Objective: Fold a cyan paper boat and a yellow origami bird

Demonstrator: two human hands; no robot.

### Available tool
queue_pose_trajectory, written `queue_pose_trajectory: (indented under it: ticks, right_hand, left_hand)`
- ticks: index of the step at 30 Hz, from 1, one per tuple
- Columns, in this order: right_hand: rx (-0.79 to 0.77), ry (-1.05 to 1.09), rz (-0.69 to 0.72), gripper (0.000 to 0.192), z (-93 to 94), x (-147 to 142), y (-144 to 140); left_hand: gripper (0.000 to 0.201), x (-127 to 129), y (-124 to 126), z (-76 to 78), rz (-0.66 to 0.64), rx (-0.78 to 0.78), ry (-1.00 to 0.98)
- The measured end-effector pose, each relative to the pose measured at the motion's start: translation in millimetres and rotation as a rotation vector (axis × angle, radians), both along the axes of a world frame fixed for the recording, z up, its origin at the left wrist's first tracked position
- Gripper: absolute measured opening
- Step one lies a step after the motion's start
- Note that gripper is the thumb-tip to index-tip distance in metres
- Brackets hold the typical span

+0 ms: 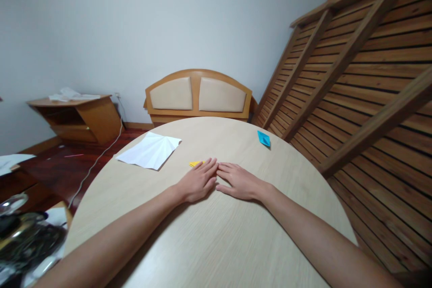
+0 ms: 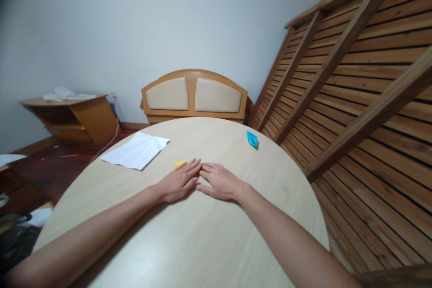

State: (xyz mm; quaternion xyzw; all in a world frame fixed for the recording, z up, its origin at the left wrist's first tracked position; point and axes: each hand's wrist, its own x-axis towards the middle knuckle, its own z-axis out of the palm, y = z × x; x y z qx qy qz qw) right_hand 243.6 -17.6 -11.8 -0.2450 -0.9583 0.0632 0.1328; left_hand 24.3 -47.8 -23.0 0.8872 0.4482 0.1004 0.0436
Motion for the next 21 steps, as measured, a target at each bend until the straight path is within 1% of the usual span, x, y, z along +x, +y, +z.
queue_pose_trajectory:
  ticks: [3,6,8,12,16,17,18,19,21]
  right_hand:
    - [-0.004,0.004,0.014,0.058,-0.9,-1,0]
    - [-0.009,-0.018,-0.003,0.061,-2.5,0,2]
    - [-0.01,-0.018,-0.014,0.061,-2.7,1,2]
    - [-0.021,0.001,-0.01,0.059,-0.2,2,1]
    - [-0.026,0.008,-0.003,0.057,2.0,2,2]
    - [-0.027,0.009,-0.003,0.057,2.1,2,2]
    - [-0.026,0.01,-0.003,0.057,2.1,2,3]
    - [-0.023,0.01,-0.003,0.057,1.9,3,3]
    - [-0.01,0.006,0.001,0.056,1.6,3,3]
  left_hand:
    - [0.06,3,-1,0.1,0.046,-0.1,0.009]
    - [0.061,-3,0,0.3,0.111,-0.133,0.042]
    - [0.061,-7,0,0.3,0.154,-0.12,0.063]
    - [0.059,-8,1,-1.5,0.256,-0.043,0.096]
    - [0.057,-7,2,-4.6,0.395,0.042,0.044]
    - [0.058,-7,3,-5.0,0.399,0.065,0.017]
    - [0.058,-7,3,-5.0,0.357,0.083,-0.007]
    - [0.058,-8,4,-4.8,0.281,0.092,-0.024]
    - [0.056,-8,5,-3.8,0.089,0.069,-0.039]
